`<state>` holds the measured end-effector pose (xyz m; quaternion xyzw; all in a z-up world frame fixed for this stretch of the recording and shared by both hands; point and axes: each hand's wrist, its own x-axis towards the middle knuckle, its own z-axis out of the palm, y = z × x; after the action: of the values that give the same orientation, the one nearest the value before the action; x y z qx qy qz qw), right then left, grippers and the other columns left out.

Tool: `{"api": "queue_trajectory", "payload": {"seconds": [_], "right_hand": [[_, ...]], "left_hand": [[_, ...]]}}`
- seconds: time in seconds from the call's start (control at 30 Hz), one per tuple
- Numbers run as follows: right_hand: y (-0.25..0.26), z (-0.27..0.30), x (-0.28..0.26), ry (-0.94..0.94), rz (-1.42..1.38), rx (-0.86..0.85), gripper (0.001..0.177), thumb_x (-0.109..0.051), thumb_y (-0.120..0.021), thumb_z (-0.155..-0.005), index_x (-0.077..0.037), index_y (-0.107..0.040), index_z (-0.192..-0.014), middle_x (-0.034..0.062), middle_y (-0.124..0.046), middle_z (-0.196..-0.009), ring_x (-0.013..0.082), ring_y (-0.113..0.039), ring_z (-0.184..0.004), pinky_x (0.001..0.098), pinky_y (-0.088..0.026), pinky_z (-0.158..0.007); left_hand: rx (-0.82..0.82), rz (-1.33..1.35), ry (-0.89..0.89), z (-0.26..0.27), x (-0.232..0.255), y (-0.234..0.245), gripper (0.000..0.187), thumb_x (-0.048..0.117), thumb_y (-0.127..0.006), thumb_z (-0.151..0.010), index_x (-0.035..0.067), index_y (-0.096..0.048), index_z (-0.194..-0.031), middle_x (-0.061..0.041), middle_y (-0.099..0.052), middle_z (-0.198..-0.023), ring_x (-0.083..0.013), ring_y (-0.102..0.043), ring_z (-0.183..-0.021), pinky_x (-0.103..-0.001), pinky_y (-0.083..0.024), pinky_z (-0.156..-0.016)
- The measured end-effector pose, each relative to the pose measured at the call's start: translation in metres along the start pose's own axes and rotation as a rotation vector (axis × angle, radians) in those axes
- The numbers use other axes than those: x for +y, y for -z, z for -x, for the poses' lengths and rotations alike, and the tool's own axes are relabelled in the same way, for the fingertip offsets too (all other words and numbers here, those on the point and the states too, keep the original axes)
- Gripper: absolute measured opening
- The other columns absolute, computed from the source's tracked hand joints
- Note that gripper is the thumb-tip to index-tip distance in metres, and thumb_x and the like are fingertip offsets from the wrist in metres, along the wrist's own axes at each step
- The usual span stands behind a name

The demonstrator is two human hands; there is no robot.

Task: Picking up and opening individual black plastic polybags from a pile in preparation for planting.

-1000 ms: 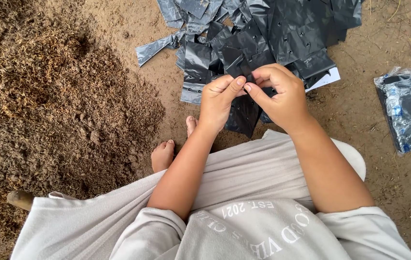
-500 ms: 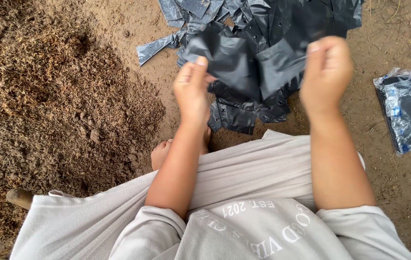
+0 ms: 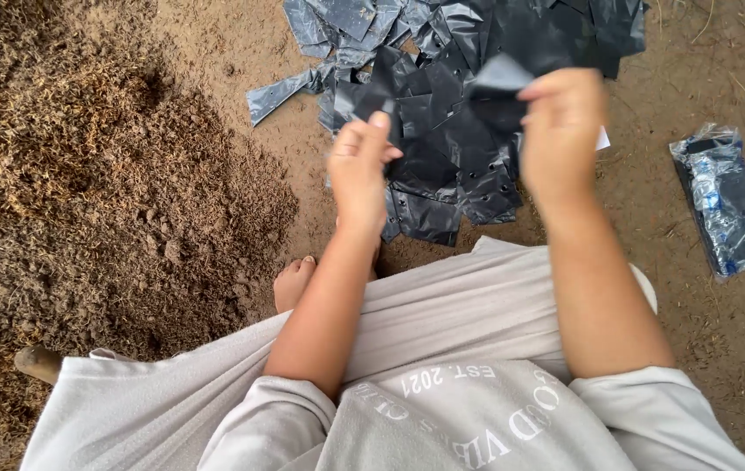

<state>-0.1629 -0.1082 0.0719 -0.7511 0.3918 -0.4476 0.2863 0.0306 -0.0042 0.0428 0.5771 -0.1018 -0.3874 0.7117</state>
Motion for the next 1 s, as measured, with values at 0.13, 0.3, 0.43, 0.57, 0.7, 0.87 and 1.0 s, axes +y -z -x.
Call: {"api": "queue_trajectory", "payload": {"seconds": [0.13,0.3,0.43,0.57,0.7,0.87,1.0], "right_hand": [[-0.032,0.020,-0.021,0.229,0.081,-0.331,0.022,-0.001,-0.061,-0.100,0.000,-0.072,-0.119,0.0175,-0.060,-0.107,0.0326,-0.061,-0.092,0.0419,-0.049,-0.082],[-0.034,0.017,-0.029,0.219,0.047,-0.365,0.012,-0.003,-0.074,-0.099,0.006,-0.067,-0.096,0.0099,-0.054,-0.084,0.0235,-0.050,-0.074,0.0367,-0.042,-0.065],[-0.026,0.017,-0.015,0.203,0.033,-0.439,0.023,-0.008,-0.058,-0.110,0.002,-0.065,-0.091,0.0095,-0.051,-0.082,0.0233,-0.048,-0.075,0.0363,-0.039,-0.068],[-0.012,0.009,0.025,0.154,0.063,-0.177,0.039,-0.011,-0.059,-0.115,-0.003,-0.054,-0.078,0.0121,-0.053,-0.080,0.0329,-0.052,-0.078,0.0442,-0.041,-0.072],[0.046,-0.011,0.083,0.112,0.364,0.179,0.028,-0.010,-0.067,-0.119,-0.001,-0.064,-0.093,0.0124,-0.063,-0.086,0.0278,-0.058,-0.080,0.0442,-0.042,-0.070],[0.099,-0.017,0.124,-0.084,0.211,0.472,0.040,-0.023,-0.063,-0.118,-0.008,-0.047,-0.085,-0.0007,-0.042,-0.081,0.0138,-0.040,-0.081,0.0380,-0.036,-0.070],[0.077,-0.016,0.114,-0.216,0.089,0.367,0.037,-0.018,-0.064,-0.119,-0.013,-0.046,-0.086,-0.0031,-0.042,-0.082,0.0119,-0.038,-0.081,0.0355,-0.033,-0.072]], "left_hand": [[-0.208,-0.032,-0.030,0.018,-0.010,-0.009,0.023,0.023,-0.074,-0.091,0.015,-0.061,-0.074,0.006,-0.054,-0.067,-0.0074,-0.062,-0.062,-0.018,-0.047,-0.063],[-0.389,-0.059,-0.001,0.015,-0.014,-0.005,0.024,0.025,-0.068,-0.097,0.005,-0.074,-0.086,-0.006,-0.075,-0.086,-0.0123,-0.072,-0.084,-0.026,-0.065,-0.078],[-0.406,-0.070,-0.040,0.013,-0.019,-0.005,0.025,0.026,-0.066,-0.099,0.005,-0.074,-0.089,-0.010,-0.078,-0.092,-0.0160,-0.075,-0.087,-0.027,-0.065,-0.077],[-0.135,0.069,-0.032,-0.007,-0.010,0.009,0.024,0.028,-0.066,-0.100,0.009,-0.067,-0.086,-0.009,-0.074,-0.079,-0.0133,-0.072,-0.070,-0.025,-0.059,-0.069],[0.390,0.329,-0.052,-0.047,0.002,0.045,0.016,0.022,-0.065,-0.096,0.006,-0.062,-0.097,-0.008,-0.064,-0.078,-0.0223,-0.068,-0.068,-0.031,-0.053,-0.059],[0.722,0.365,-0.002,-0.044,0.062,0.062,0.025,0.021,-0.056,-0.101,-0.001,-0.064,-0.110,-0.012,-0.069,-0.097,-0.0203,-0.066,-0.082,-0.029,-0.054,-0.066],[0.698,0.258,-0.028,-0.036,0.060,0.046,0.029,0.025,-0.052,-0.102,0.000,-0.064,-0.111,-0.015,-0.073,-0.099,-0.0216,-0.070,-0.086,-0.029,-0.056,-0.068]]}}
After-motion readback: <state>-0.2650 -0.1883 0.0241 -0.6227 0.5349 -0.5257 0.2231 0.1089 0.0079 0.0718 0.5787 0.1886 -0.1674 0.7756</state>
